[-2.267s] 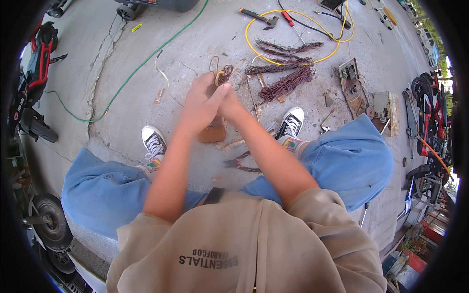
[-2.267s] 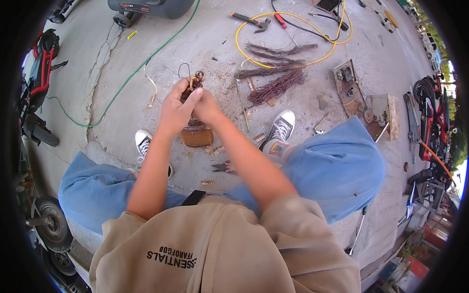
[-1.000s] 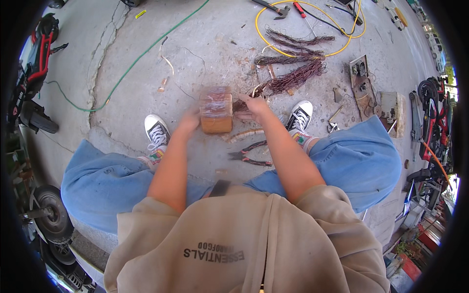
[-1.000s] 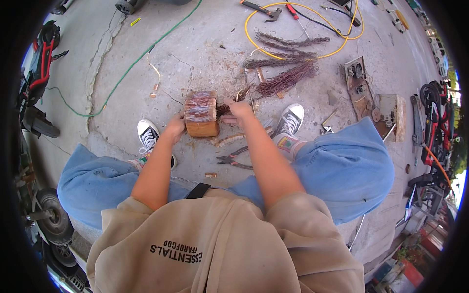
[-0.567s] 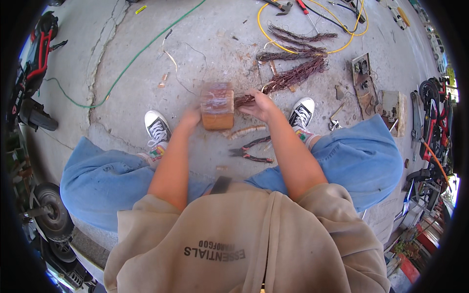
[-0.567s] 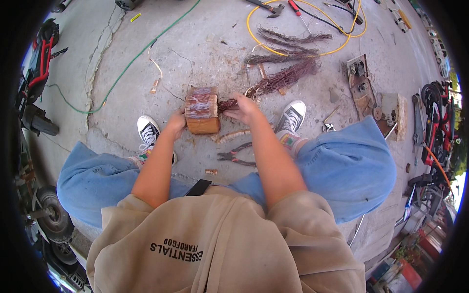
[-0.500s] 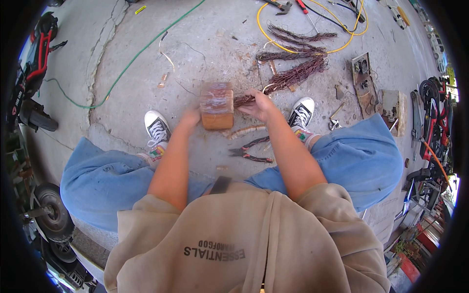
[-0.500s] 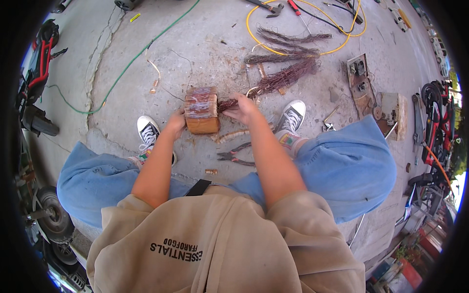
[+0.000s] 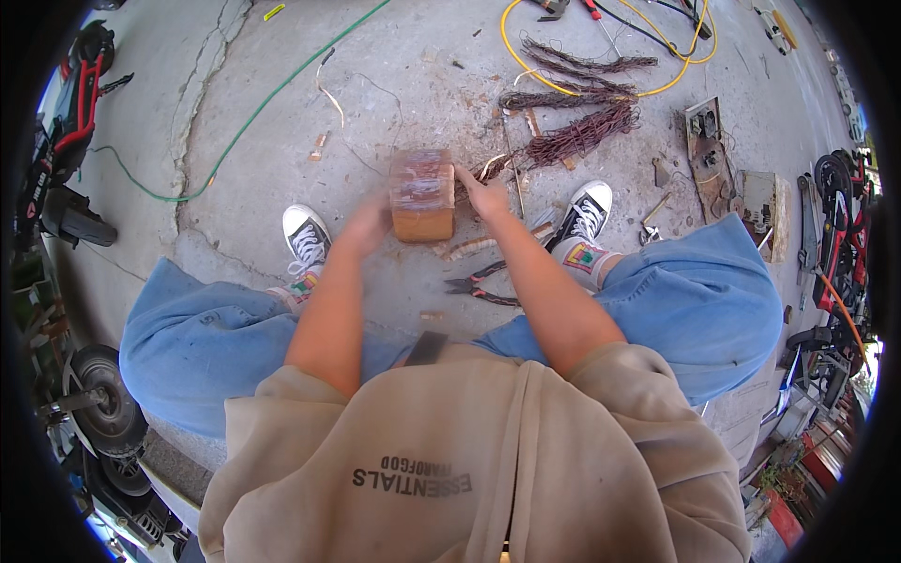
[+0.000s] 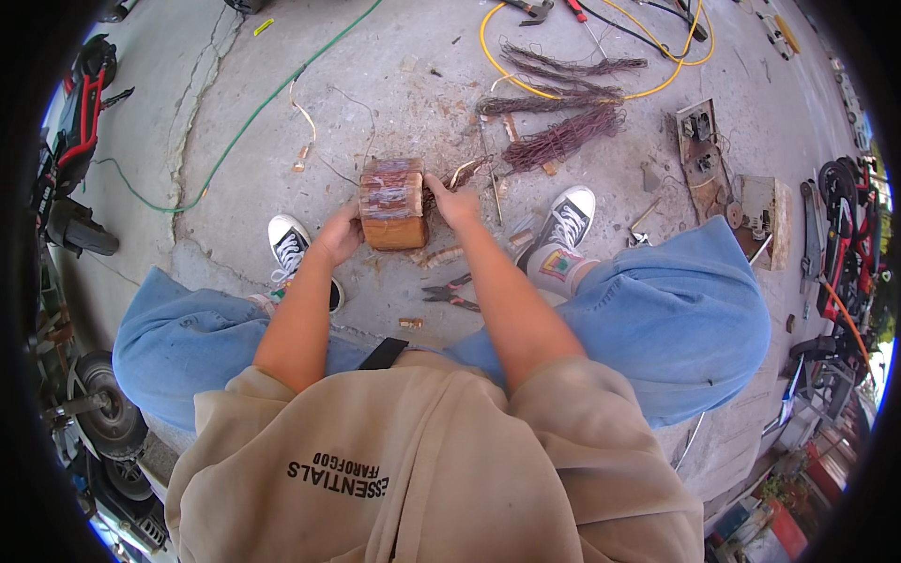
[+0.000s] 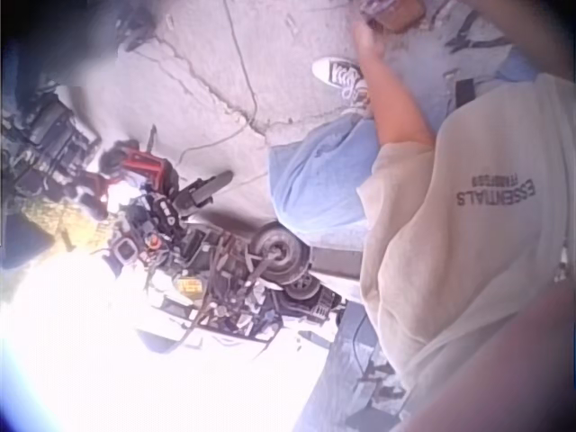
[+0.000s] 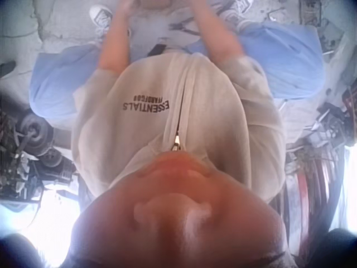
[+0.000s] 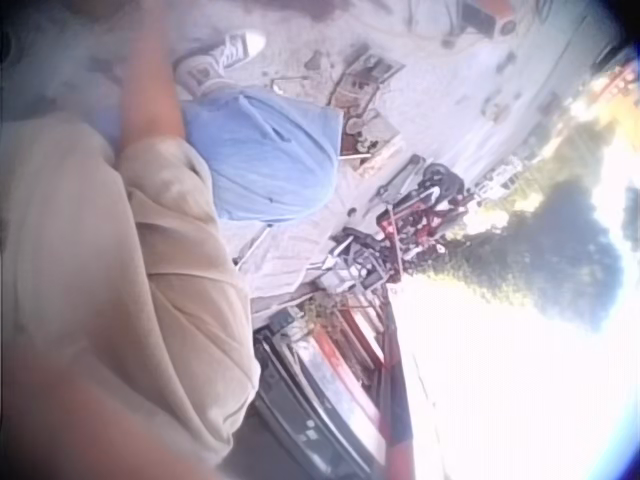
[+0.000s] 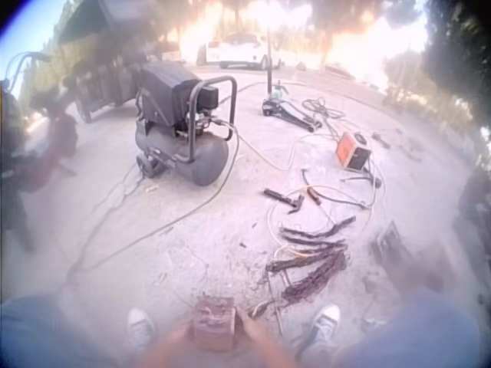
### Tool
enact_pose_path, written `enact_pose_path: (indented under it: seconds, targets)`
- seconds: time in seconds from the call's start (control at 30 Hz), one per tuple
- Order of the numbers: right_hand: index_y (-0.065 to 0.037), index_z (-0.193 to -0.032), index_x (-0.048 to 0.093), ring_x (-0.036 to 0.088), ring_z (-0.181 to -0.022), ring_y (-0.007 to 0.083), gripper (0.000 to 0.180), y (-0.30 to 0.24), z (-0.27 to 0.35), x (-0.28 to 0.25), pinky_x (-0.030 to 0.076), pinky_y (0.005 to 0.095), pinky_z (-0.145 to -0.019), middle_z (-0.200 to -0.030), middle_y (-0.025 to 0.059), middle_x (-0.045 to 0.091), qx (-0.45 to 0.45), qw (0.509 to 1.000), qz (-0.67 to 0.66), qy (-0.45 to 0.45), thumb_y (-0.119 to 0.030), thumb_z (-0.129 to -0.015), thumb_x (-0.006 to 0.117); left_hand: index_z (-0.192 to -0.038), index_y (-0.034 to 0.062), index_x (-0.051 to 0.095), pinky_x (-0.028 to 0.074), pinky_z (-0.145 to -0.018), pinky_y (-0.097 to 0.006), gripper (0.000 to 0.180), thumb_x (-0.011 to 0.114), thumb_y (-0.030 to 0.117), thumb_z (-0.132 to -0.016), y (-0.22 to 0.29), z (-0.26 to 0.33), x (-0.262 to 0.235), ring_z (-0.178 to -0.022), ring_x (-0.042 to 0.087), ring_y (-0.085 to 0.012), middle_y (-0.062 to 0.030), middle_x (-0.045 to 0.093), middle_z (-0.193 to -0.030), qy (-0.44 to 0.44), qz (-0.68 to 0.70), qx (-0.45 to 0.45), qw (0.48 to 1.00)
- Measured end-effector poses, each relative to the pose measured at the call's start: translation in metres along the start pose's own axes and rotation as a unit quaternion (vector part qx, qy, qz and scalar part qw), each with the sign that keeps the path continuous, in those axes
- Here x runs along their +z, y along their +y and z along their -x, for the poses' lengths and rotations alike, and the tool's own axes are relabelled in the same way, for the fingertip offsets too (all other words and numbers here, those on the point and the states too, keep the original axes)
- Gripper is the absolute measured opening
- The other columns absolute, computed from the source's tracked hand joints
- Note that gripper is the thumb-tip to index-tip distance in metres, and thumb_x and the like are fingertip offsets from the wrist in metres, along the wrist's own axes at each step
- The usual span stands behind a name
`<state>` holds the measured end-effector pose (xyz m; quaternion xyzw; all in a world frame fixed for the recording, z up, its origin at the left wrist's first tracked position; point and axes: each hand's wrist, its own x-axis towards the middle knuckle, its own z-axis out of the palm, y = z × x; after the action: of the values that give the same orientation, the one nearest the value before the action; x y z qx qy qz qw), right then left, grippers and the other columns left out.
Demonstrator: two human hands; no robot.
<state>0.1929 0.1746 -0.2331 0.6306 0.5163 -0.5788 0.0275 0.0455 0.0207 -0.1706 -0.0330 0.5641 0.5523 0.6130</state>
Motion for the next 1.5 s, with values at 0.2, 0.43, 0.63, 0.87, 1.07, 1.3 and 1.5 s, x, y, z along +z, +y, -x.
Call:
enact_pose_path:
  seconds: [0.2, 0.43, 0.63, 0.87, 1.07, 1.3, 1.5]
  targets:
    - [0.003, -0.115, 0.054, 0.063, -0.101, 0.0323, 0.033, 0.0, 0.007, -0.009, 0.055, 0.0449, -0.088, -0.108, 0.0206, 0.062, 0.07, 0.909, -0.381, -0.155, -0.021, -0.092, 0.058, -0.13, 0.0035, 0.05, 0.039, -0.102, -0.033, 0.044, 0.046, 0.033, -0.097, -0.004, -0.002, -0.008, -0.116, 0.051, -0.0187, -0.0071, 0.054, -0.129, -0.002, 0.016, -0.018, 1.0]
    - [-0.004, -0.106, 0.058, 0.064, -0.093, 0.0255, 0.019, 0.009, 0.002, 0.005, 0.055, 0.0371, -0.081, -0.099, 0.0126, 0.064, 0.081, 0.895, -0.396, -0.191, -0.018, -0.094, 0.055, -0.139, 0.0069, 0.045, 0.038, -0.104, -0.033, 0.055, 0.043, 0.047, -0.101, -0.017, -0.022, -0.022, -0.123, 0.047, -0.0177, -0.0064, 0.05, -0.137, 0.004, -0.012, -0.004, 1.0]
    - [-0.01, -0.098, 0.063, 0.057, -0.066, 0.0144, 0.021, -0.014, 0.014, -0.005, 0.046, 0.0263, -0.053, -0.082, 0.0029, 0.061, 0.1, 0.948, -0.29, -0.088, -0.029, -0.09, 0.062, -0.138, 0.005, 0.045, 0.041, -0.1, -0.033, 0.048, 0.039, 0.039, -0.104, -0.038, -0.039, -0.048, -0.119, 0.051, -0.0191, -0.0074, 0.053, -0.134, -0.008, -0.174, 0.079, 0.981]
    - [-0.006, -0.082, 0.061, 0.053, -0.053, 0.0118, 0.012, -0.003, -0.014, -0.025, 0.041, 0.0236, -0.041, -0.068, 0.0031, 0.058, 0.033, 0.949, -0.314, 0.003, -0.013, -0.084, 0.07, -0.119, 0.0022, 0.057, 0.047, -0.076, -0.03, 0.042, 0.042, 0.038, -0.103, -0.042, -0.048, -0.04, -0.088, 0.059, -0.0143, -0.006, 0.065, -0.106, 0.129, -0.075, 0.066, 0.987]
    - [-0.006, -0.097, 0.063, 0.053, -0.055, 0.0093, 0.027, 0.031, -0.008, 0.028, 0.046, 0.0228, -0.047, -0.078, 0.0012, 0.063, 0.108, 0.927, -0.324, -0.152, -0.03, -0.1, 0.05, -0.109, 0.0015, 0.058, 0.046, -0.066, -0.029, 0.042, 0.054, 0.042, -0.097, -0.054, -0.075, -0.081, -0.075, 0.055, -0.0111, -0.0043, 0.062, -0.096, 0.389, -0.069, 0.125, 0.91]
    - [-0.008, -0.106, 0.06, 0.058, -0.06, 0.0115, 0.027, -0.001, 0.001, 0.024, 0.049, 0.0254, -0.053, -0.087, 0.0004, 0.066, 0.143, 0.914, -0.326, -0.195, -0.026, -0.103, 0.039, -0.122, -0.0026, 0.056, 0.048, -0.085, -0.038, 0.058, 0.061, 0.046, -0.092, -0.036, -0.024, 0.011, -0.103, 0.06, -0.023, -0.0142, 0.063, -0.116, 0.207, 0.185, 0.112, 0.954]
    - [-0.008, -0.101, 0.065, 0.056, -0.068, 0.0138, 0.024, -0.011, -0.032, -0.014, 0.048, 0.0267, -0.063, -0.087, 0.0011, 0.064, 0.065, 0.988, 0.03, -0.135, -0.029, -0.092, 0.059, -0.105, -0.0012, 0.062, 0.048, -0.079, -0.04, 0.045, 0.067, 0.04, -0.087, -0.005, -0.023, -0.003, -0.09, 0.064, -0.0294, -0.0184, 0.067, -0.098, 0.407, -0.215, 0.294, 0.838]
